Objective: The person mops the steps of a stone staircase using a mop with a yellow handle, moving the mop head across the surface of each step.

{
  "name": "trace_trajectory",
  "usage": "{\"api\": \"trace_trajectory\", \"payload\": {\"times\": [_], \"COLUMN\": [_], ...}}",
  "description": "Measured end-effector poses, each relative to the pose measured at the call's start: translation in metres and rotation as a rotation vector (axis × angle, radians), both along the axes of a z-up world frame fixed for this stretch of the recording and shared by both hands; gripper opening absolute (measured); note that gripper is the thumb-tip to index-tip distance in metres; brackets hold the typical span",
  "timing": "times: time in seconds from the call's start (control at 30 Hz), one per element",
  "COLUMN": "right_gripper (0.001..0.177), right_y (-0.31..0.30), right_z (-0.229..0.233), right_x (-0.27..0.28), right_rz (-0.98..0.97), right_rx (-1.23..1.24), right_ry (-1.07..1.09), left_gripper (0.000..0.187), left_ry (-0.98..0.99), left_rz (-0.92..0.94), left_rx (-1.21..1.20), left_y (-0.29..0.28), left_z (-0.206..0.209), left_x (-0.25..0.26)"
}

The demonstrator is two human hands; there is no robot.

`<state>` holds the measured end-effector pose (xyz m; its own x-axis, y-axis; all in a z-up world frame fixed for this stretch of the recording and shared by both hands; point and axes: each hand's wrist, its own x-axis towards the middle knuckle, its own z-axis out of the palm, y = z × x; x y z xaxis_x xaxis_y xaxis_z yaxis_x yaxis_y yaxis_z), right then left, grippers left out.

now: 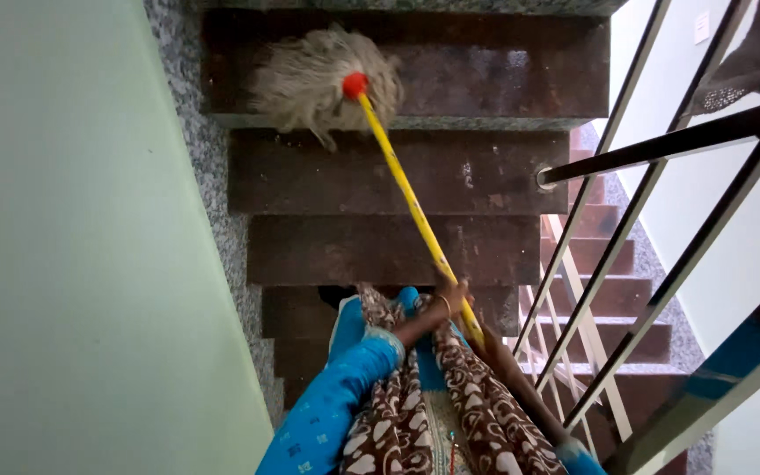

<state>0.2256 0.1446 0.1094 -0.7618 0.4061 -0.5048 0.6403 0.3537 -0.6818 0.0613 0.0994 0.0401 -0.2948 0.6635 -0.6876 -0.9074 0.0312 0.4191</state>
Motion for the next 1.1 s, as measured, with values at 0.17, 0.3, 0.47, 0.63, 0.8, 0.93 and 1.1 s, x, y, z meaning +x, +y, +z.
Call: {"api": "trace_trajectory", "payload": {"times": [0.17, 0.3, 0.47, 0.63, 0.8, 0.93, 1.1], "right_gripper": [0.073, 0.065, 0.058, 0.056, 0.059, 0.055, 0.048], "right_y": [-0.002, 0.002, -0.010, -0.007, -0.016, -0.027, -0.034], "right_z": [0.005, -0.004, -0.014, 0.004, 0.008, 0.007, 0.001], "right_x": [-0.020, -0.128, -0.237, -0.167, -0.048, -0.067, -0.188], "right_rz": [0.095, 0.093, 0.157, 0.032, 0.069, 0.085, 0.185], "right_rx": [0.108, 0.021, 0.089, 0.029, 0.048, 0.051, 0.039], "right_ry": [-0.244, -0.426, -0.417, -0.326, -0.408, -0.502, -0.404], "left_gripper": [0.030, 0.030, 0.029, 0.027, 0.026, 0.026, 0.033], "left_ry": [-0.043, 0.054, 0.167, 0.099, 0.211, 0.025, 0.122], "left_rz": [-0.062, -0.005, 0.094, 0.086, -0.156, -0.150, 0.156], "left_rx": [0.099, 0.156, -0.048, 0.017, 0.049, 0.011, 0.066], "left_y": [0.010, 0.003, -0.007, -0.001, -0.017, -0.028, -0.029], "left_z": [0.011, 0.050, 0.080, 0.029, -0.025, -0.046, -0.038], "left_x": [-0.036, -0.138, -0.236, -0.177, -0.030, -0.048, -0.172]}}
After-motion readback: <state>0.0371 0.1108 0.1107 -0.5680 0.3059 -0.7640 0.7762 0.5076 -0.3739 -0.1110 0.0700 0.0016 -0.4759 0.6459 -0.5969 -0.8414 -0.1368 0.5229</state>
